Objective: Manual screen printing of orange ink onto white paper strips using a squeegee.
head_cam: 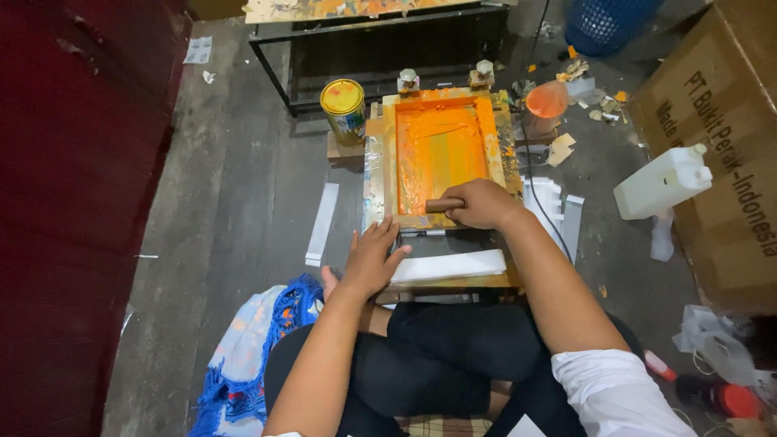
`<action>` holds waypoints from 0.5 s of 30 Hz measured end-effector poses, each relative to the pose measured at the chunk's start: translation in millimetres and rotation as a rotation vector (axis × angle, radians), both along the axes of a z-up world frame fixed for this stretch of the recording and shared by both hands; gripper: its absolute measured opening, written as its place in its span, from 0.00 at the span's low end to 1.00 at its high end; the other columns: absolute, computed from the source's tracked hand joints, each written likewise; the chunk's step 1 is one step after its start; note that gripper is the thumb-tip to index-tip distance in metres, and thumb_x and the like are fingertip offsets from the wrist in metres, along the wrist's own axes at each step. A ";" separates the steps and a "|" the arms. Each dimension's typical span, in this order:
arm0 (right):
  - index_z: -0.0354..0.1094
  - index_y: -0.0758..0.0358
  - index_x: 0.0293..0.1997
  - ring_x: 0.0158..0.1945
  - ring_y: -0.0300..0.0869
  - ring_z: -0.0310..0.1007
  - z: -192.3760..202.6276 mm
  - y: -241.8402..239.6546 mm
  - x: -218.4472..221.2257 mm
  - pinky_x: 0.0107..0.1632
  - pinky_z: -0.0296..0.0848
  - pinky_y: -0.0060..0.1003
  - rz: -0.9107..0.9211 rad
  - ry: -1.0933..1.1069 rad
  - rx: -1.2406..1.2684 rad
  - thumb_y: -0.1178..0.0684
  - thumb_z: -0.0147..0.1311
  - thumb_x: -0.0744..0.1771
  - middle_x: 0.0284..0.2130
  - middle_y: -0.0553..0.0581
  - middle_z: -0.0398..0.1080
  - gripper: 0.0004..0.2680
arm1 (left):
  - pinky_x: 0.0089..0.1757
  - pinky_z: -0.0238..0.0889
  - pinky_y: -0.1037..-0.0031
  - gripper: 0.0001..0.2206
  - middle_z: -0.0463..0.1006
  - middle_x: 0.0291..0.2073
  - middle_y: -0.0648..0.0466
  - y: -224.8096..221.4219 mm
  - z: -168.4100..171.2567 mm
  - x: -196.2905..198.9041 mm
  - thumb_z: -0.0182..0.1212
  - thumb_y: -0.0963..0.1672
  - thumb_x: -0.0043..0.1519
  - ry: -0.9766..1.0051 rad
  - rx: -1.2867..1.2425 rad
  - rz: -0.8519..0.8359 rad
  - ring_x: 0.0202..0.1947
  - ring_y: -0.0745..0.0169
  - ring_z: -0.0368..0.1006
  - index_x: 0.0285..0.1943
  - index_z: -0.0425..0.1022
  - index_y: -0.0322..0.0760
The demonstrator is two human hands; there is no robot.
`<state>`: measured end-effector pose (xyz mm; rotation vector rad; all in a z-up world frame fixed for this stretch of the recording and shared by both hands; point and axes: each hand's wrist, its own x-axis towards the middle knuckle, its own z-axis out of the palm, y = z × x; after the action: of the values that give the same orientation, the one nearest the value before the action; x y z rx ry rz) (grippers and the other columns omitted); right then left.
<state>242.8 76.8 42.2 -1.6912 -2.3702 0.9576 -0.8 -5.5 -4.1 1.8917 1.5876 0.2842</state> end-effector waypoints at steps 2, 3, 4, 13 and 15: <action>0.78 0.57 0.50 0.50 0.57 0.77 -5.4 2.7 1.2 0.60 0.71 0.52 -0.014 0.018 0.017 0.58 0.50 0.65 0.40 0.58 0.80 0.12 | 0.69 0.27 0.39 0.29 0.53 0.77 0.49 -1.9 4.2 -0.3 0.49 0.55 0.70 0.006 -0.002 0.000 0.76 0.43 0.47 0.76 0.60 0.40; 0.79 0.56 0.48 0.47 0.55 0.78 -9.3 5.2 1.8 0.58 0.72 0.51 -0.029 0.034 0.028 0.59 0.50 0.65 0.37 0.57 0.81 0.11 | 0.69 0.27 0.39 0.29 0.54 0.77 0.49 -1.5 5.4 -0.4 0.49 0.55 0.70 0.010 -0.010 -0.001 0.76 0.43 0.47 0.76 0.60 0.40; 0.79 0.56 0.48 0.47 0.55 0.78 -11.8 6.8 3.4 0.58 0.72 0.51 -0.030 0.036 0.027 0.59 0.50 0.65 0.37 0.57 0.81 0.11 | 0.69 0.27 0.39 0.29 0.54 0.77 0.49 -1.7 7.1 -0.1 0.49 0.55 0.70 0.012 -0.011 -0.002 0.76 0.43 0.47 0.76 0.60 0.40; 0.75 0.60 0.56 0.56 0.57 0.72 -56.6 42.9 14.6 0.62 0.68 0.49 -0.062 0.132 0.327 0.61 0.52 0.65 0.45 0.59 0.77 0.14 | 0.69 0.26 0.38 0.29 0.55 0.76 0.44 14.8 10.3 5.3 0.51 0.53 0.69 -0.038 0.001 0.001 0.76 0.39 0.47 0.75 0.60 0.35; 0.75 0.61 0.54 0.57 0.56 0.72 -70.8 54.6 17.4 0.64 0.67 0.46 -0.006 0.133 0.485 0.62 0.53 0.65 0.45 0.59 0.76 0.13 | 0.68 0.26 0.37 0.28 0.55 0.76 0.43 20.8 9.4 5.4 0.53 0.52 0.69 -0.048 0.014 -0.003 0.75 0.38 0.47 0.75 0.60 0.33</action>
<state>260.3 131.3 -28.5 -1.4002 -2.2649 0.4232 4.6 15.4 5.3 1.8839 1.5543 0.3377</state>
